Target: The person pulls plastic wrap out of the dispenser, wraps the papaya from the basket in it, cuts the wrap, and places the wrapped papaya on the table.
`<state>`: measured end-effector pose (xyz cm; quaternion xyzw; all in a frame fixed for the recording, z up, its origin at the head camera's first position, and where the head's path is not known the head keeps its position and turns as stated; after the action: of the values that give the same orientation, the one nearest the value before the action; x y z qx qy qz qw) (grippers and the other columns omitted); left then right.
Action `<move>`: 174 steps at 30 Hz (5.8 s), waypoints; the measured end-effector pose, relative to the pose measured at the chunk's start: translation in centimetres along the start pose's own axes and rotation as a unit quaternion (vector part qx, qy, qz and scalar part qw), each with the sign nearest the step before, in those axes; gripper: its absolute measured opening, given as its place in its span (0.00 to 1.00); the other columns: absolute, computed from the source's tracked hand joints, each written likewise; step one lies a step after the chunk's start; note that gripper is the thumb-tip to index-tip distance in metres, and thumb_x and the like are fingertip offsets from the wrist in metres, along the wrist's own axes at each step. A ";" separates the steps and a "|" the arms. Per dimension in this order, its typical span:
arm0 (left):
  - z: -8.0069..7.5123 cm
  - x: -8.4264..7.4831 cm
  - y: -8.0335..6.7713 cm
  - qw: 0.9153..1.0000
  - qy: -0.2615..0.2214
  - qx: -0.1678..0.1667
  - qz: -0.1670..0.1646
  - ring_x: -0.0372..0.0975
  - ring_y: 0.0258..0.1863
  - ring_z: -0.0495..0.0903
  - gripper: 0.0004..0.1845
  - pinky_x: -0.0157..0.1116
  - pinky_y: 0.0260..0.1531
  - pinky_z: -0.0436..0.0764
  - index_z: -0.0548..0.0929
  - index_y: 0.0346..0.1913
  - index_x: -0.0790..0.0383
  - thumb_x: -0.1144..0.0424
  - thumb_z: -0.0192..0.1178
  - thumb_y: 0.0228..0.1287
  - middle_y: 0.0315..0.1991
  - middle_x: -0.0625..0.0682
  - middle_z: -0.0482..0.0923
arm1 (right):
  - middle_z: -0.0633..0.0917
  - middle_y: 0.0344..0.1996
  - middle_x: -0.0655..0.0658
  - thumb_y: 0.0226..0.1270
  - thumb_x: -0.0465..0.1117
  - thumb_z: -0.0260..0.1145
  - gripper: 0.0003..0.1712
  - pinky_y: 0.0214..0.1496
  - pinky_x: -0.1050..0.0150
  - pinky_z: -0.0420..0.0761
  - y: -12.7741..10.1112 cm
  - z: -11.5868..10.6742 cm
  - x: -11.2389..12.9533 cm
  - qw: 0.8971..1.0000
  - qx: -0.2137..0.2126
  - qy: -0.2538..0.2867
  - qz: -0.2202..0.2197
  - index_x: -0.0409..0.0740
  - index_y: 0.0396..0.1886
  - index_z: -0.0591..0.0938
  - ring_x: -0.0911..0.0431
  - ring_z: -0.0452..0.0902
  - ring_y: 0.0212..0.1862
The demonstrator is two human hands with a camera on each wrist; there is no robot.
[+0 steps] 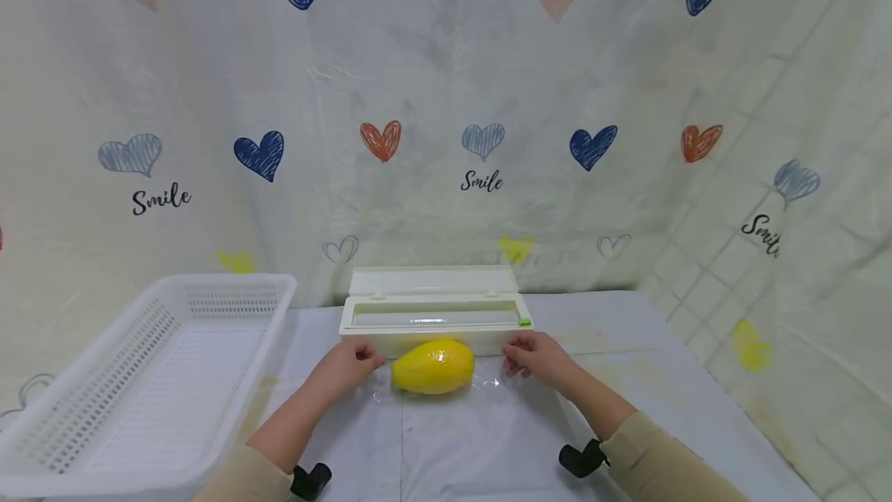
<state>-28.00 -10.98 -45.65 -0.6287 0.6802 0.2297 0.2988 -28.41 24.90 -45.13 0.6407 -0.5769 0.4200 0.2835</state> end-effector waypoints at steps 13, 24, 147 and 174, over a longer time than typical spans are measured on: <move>-0.8 0.8 0.5 0.986 -0.157 0.043 -0.048 0.42 0.39 0.76 0.14 0.38 0.37 0.72 0.85 0.44 0.60 0.52 0.60 0.70 0.36 0.51 0.80 | 0.85 0.31 0.45 0.75 0.45 0.59 0.14 0.40 0.62 0.81 0.2 -0.3 -0.3 0.999 0.017 0.024 0.038 0.37 0.44 0.81 0.53 0.82 0.36; -0.5 -1.6 -2.9 0.986 0.030 -0.138 0.091 0.38 0.38 0.78 0.04 0.39 0.39 0.79 0.85 0.42 0.50 0.57 0.63 0.68 0.38 0.42 0.81 | 0.85 0.32 0.45 0.75 0.45 0.59 0.16 0.40 0.62 0.82 -0.1 -0.4 -0.2 0.999 0.024 0.035 0.032 0.35 0.46 0.81 0.52 0.83 0.37; -0.2 -4.7 -0.8 0.917 0.213 0.016 0.337 0.39 0.55 0.75 0.39 0.44 0.56 0.70 0.69 0.70 0.34 0.48 0.73 0.55 0.64 0.43 0.72 | 0.72 0.68 0.48 0.54 0.63 0.74 0.43 0.61 0.41 0.74 -0.6 0.9 8.7 0.908 0.064 -0.327 -0.252 0.66 0.70 0.72 0.45 0.70 0.65; -2.6 -6.1 0.0 0.960 0.141 0.043 0.240 0.47 0.65 0.70 0.46 0.54 0.58 0.75 0.65 0.73 0.37 0.35 0.71 0.51 0.73 0.46 0.62 | 0.76 0.64 0.47 0.54 0.55 0.78 0.43 0.57 0.56 0.80 0.6 2.8 7.4 0.822 0.000 -0.397 -0.407 0.64 0.70 0.72 0.49 0.78 0.58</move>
<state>-28.12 -8.38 -39.59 -0.4597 0.8554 0.1744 0.1629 -28.58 18.71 -40.15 0.9288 -0.3259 -0.0244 0.1749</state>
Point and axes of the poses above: each hand's wrist, its own y-axis towards the middle knuckle, its own z-axis out of the palm, x = y × z, the point moved 1 cm from there along y, towards the middle knuckle
